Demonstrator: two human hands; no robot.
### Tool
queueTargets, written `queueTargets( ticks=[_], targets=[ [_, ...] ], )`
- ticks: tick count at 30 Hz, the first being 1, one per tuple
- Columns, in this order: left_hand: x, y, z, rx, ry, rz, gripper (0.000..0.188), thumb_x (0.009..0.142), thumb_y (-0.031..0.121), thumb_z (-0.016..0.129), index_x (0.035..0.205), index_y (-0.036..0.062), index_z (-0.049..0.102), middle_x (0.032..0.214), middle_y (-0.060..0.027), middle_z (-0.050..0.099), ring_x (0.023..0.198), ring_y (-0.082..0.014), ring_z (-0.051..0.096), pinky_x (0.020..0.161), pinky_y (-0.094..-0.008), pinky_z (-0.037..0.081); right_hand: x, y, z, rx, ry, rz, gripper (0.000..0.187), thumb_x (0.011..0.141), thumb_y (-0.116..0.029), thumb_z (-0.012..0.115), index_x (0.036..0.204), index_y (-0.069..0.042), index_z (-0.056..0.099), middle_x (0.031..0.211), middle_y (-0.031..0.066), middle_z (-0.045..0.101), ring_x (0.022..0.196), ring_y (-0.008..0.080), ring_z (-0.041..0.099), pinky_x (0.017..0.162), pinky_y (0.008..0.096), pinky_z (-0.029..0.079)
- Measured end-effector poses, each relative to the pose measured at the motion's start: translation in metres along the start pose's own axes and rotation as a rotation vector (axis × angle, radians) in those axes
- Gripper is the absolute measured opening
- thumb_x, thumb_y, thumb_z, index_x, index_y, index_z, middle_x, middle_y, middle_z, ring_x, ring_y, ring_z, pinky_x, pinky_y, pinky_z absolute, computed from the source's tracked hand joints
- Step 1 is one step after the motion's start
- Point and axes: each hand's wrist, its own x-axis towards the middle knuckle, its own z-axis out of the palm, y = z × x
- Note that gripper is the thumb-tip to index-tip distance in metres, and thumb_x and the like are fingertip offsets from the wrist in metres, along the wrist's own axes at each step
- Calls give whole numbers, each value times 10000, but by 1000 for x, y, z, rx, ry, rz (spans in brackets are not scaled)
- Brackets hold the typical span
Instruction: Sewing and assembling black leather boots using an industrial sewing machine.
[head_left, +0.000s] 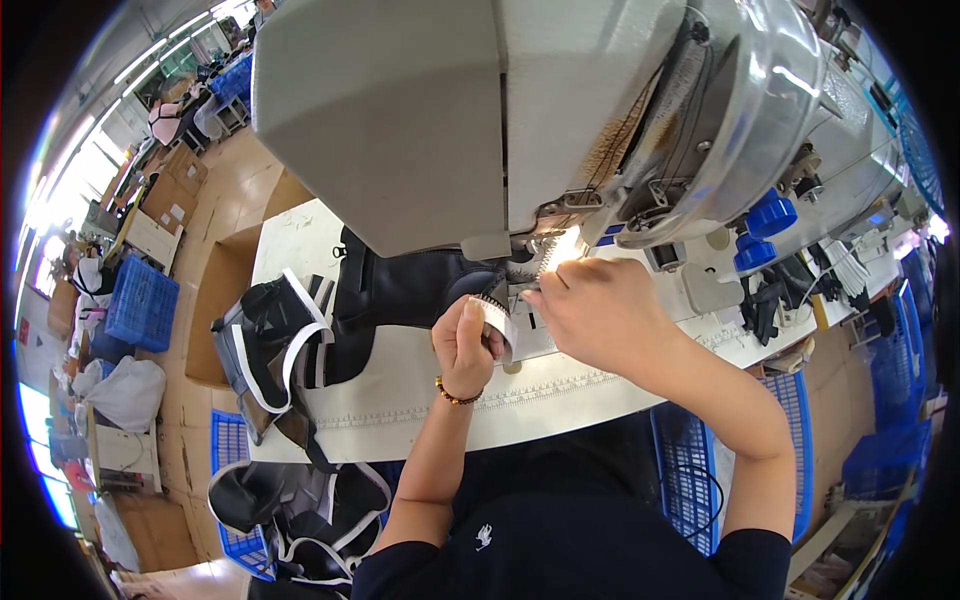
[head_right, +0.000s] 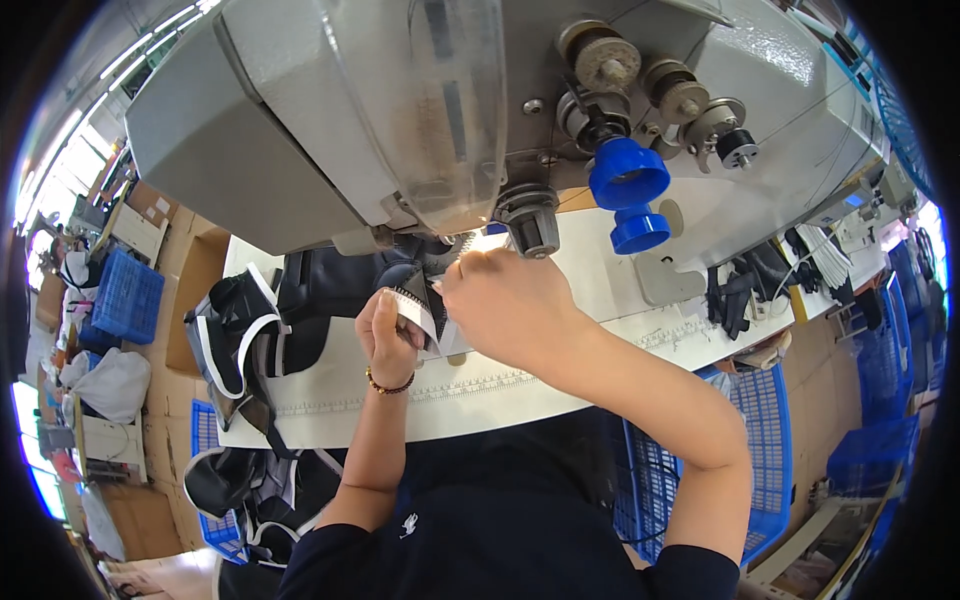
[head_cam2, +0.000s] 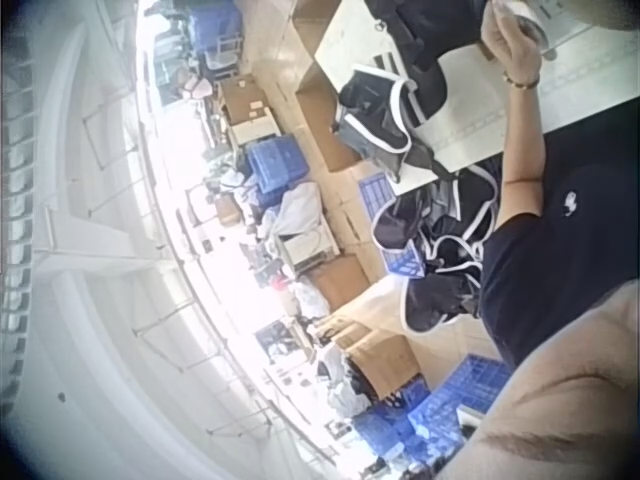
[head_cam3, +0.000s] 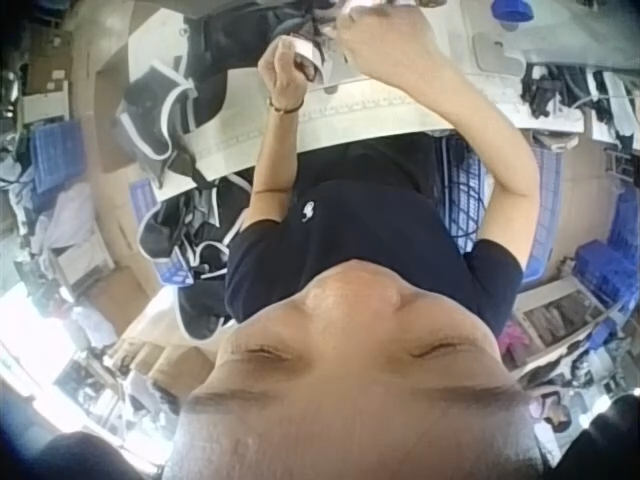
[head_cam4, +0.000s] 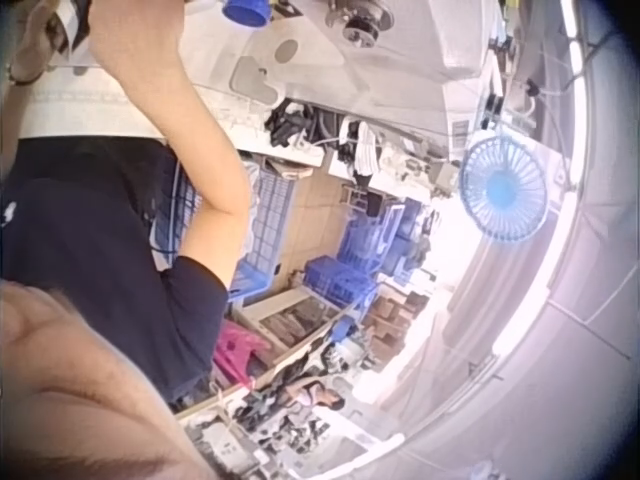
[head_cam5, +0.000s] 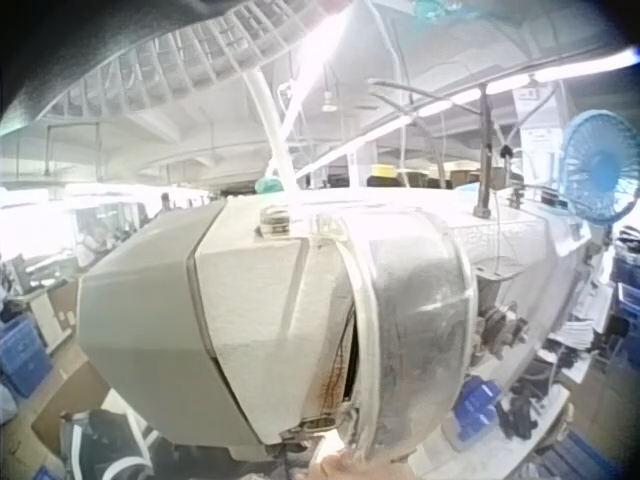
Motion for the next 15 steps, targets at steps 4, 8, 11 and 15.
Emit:
queueTargets(
  ticks=[4, 8, 11, 15],
  targets=[
    [0, 1, -1, -8, 11, -3, 344, 916, 230, 353, 672, 37, 501, 500, 0, 485, 380, -22, 392, 349, -152, 287, 4, 0, -3, -18, 58, -1, 268, 727, -258, 631, 569, -94, 490, 505, 16, 459, 432, 158, 507, 404, 269, 395],
    [-1, 1, 0, -37, -29, 26, 346, 920, 225, 347, 667, 42, 494, 499, -6, 484, 379, -24, 385, 350, -154, 283, 8, 2, 2, -63, -25, -28, 258, 724, -264, 634, 591, -87, 502, 519, 17, 465, 434, 158, 512, 399, 271, 394],
    [0, 1, 0, -29, -52, 55, 351, 922, 227, 344, 659, 45, 488, 500, -10, 484, 378, -26, 380, 351, -155, 280, 12, 0, 1, -109, -46, -50, 262, 725, -258, 631, 579, -81, 503, 510, 19, 471, 442, 158, 525, 402, 271, 401],
    [-1, -1, -1, -7, -37, 48, 355, 920, 239, 349, 659, 44, 489, 500, -9, 484, 378, -23, 381, 350, -155, 284, 16, -2, 1, -69, -86, -57, 150, 683, -162, 603, 597, -62, 532, 538, 32, 504, 516, 163, 565, 410, 264, 441]
  ],
)
